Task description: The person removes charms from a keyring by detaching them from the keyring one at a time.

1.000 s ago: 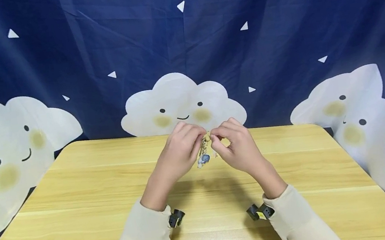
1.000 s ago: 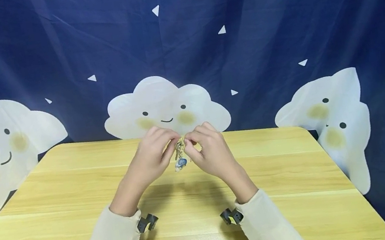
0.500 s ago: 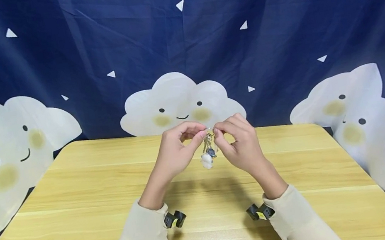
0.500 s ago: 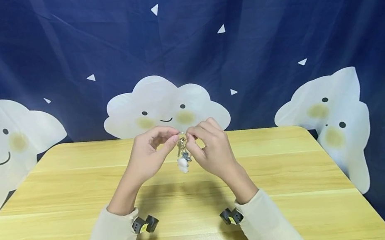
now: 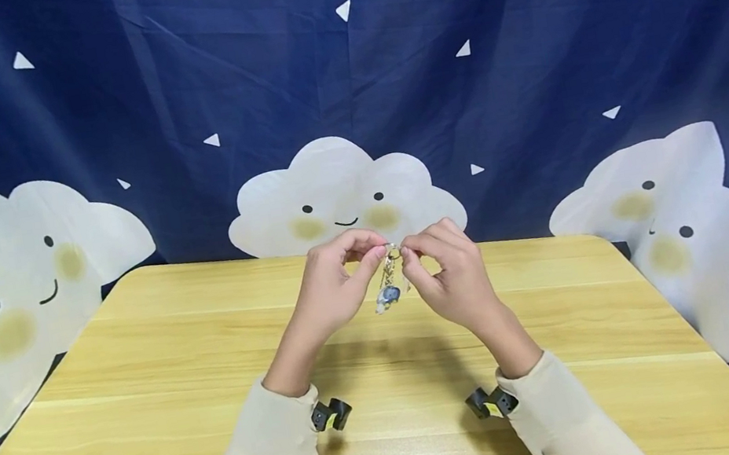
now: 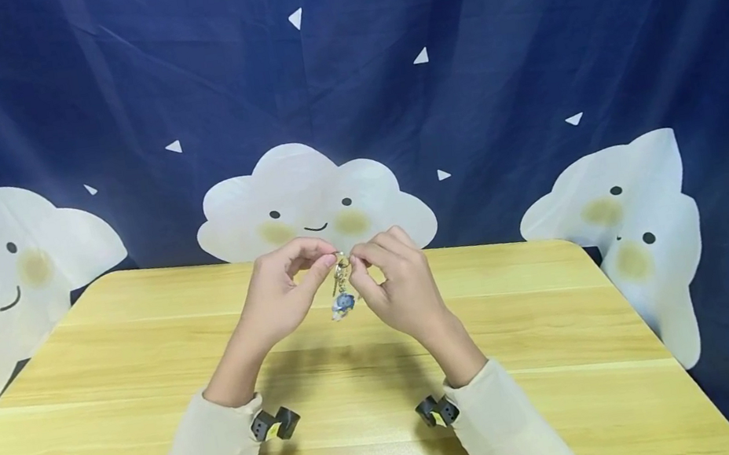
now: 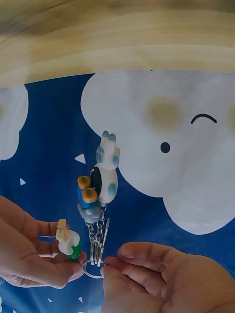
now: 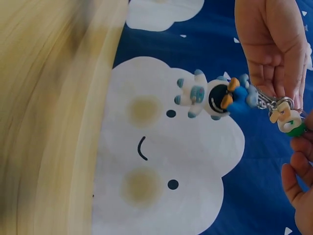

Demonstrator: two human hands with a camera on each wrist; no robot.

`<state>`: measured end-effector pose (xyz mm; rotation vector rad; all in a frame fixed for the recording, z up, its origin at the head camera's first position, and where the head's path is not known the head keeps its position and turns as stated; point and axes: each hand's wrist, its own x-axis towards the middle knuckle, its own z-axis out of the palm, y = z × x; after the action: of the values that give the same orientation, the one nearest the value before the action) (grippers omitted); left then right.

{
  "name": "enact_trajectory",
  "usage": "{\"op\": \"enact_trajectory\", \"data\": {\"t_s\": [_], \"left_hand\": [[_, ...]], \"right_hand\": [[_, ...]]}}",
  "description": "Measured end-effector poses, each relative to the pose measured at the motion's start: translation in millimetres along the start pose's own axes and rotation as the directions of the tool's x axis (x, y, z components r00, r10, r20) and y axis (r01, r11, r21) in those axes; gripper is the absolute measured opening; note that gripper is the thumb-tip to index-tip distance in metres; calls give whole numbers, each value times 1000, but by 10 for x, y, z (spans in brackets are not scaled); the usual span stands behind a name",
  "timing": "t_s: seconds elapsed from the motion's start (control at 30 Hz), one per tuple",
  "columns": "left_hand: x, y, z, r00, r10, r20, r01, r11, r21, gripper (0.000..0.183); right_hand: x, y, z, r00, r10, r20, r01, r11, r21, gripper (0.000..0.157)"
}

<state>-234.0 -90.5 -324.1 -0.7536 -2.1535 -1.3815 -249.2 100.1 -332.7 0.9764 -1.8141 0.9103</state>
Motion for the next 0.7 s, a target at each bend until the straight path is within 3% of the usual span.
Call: {"op": "enact_trajectory", "data": {"t_s": [0.23, 0.57, 0.7], "left_hand": [[7, -9, -49, 994, 109, 4, -108, 986, 130, 8], [11, 13, -108, 969, 232, 89, -246, 940, 237, 6], [8, 26, -114, 965, 240, 111, -262, 925, 276, 6]], "right_hand": [[-2, 0, 14, 1000, -19, 18, 19, 1000, -6, 15], [-26, 20, 9, 995, -31, 91, 32, 999, -12, 17], [-22, 13, -1, 992, -37, 123, 39, 999, -10, 18]]}}
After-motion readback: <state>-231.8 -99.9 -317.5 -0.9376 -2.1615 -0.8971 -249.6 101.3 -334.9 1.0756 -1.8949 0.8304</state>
